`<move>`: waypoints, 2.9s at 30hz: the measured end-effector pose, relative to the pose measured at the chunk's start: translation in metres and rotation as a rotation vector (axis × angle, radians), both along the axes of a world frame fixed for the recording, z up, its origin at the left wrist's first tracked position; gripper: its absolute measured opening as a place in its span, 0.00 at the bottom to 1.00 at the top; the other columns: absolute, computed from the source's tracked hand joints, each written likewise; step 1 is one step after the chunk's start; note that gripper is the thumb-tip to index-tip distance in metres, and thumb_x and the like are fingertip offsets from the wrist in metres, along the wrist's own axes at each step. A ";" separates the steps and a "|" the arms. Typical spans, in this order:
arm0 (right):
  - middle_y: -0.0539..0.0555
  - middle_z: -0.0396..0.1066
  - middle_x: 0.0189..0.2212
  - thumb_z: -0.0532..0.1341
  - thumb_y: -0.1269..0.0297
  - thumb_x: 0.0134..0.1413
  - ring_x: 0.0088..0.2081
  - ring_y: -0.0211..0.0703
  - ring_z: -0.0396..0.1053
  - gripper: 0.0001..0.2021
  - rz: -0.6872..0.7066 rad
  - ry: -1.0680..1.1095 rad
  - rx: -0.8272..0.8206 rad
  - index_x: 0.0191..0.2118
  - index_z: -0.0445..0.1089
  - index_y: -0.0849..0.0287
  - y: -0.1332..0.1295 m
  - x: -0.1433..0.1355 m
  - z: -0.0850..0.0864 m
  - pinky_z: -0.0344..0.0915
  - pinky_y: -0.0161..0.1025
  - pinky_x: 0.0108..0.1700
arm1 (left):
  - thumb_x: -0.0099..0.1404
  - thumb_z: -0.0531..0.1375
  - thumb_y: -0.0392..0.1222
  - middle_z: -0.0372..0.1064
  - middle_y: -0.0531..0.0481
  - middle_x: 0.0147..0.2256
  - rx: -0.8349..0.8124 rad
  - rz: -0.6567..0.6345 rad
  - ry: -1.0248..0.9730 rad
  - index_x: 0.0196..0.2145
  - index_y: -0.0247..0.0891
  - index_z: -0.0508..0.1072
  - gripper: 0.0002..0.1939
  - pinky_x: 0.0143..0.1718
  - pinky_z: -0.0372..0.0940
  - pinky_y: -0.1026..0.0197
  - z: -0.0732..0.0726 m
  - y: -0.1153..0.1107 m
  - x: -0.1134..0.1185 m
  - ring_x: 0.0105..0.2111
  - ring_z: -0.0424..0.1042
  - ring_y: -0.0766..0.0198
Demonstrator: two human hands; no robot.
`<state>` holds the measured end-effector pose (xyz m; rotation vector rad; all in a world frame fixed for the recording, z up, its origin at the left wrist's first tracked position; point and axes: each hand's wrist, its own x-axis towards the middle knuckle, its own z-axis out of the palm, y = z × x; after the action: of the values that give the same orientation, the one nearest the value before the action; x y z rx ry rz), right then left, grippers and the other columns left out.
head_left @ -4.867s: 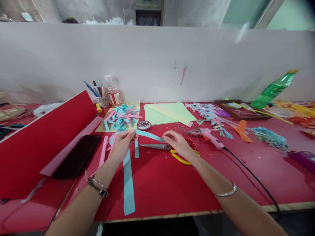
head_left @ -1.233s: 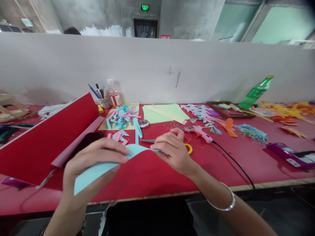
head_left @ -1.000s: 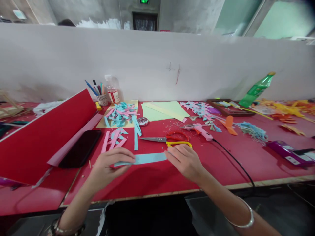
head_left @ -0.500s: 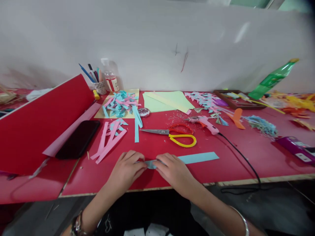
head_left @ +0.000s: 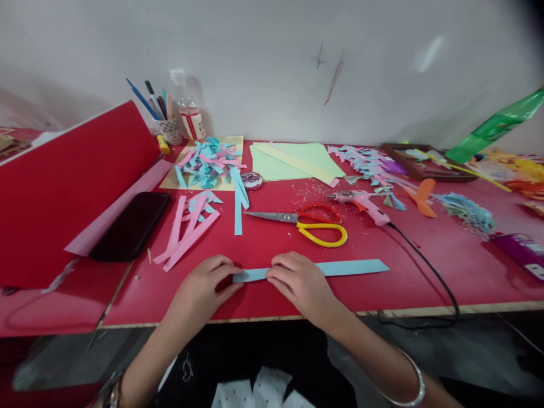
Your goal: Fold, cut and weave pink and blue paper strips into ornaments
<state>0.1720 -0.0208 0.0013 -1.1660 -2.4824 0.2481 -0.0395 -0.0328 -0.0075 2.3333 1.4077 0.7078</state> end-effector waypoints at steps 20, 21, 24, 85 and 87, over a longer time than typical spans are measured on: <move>0.54 0.68 0.34 0.53 0.69 0.55 0.37 0.39 0.65 0.07 0.003 0.188 -0.078 0.32 0.68 0.59 -0.005 0.005 -0.006 0.63 0.37 0.39 | 0.61 0.52 0.38 0.68 0.51 0.33 0.152 -0.050 0.262 0.35 0.40 0.70 0.07 0.34 0.60 0.63 0.004 -0.003 0.028 0.32 0.66 0.65; 0.54 0.68 0.34 0.53 0.70 0.54 0.37 0.39 0.65 0.07 -0.002 0.205 -0.094 0.32 0.68 0.59 -0.005 0.008 -0.006 0.63 0.37 0.39 | 0.61 0.52 0.38 0.68 0.51 0.33 0.149 -0.053 0.270 0.35 0.40 0.70 0.07 0.33 0.61 0.64 0.004 -0.002 0.028 0.32 0.66 0.65; 0.54 0.68 0.34 0.53 0.70 0.54 0.37 0.40 0.65 0.07 -0.041 0.255 -0.107 0.32 0.68 0.58 -0.005 0.024 -0.007 0.63 0.37 0.40 | 0.62 0.51 0.38 0.68 0.51 0.33 0.149 -0.069 0.286 0.34 0.41 0.70 0.08 0.33 0.61 0.64 0.004 -0.001 0.026 0.32 0.67 0.65; 0.49 0.64 0.25 0.54 0.67 0.54 0.29 0.38 0.58 0.07 -0.181 -0.035 -0.055 0.27 0.65 0.58 -0.007 0.019 -0.005 0.49 0.35 0.31 | 0.60 0.53 0.40 0.66 0.53 0.26 0.079 0.002 0.122 0.24 0.37 0.67 0.09 0.23 0.57 0.69 -0.003 0.003 0.033 0.24 0.65 0.69; 0.49 0.64 0.24 0.54 0.67 0.54 0.29 0.37 0.58 0.07 -0.168 -0.055 -0.055 0.26 0.64 0.58 -0.005 0.019 -0.004 0.48 0.35 0.31 | 0.60 0.53 0.40 0.66 0.53 0.25 0.091 0.004 0.122 0.23 0.37 0.67 0.10 0.23 0.56 0.69 -0.003 0.004 0.033 0.24 0.65 0.70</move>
<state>0.1911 -0.0258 -0.0032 -1.4129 -2.4203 0.2417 -0.0066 -0.0292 -0.0107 2.4824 1.4606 0.6529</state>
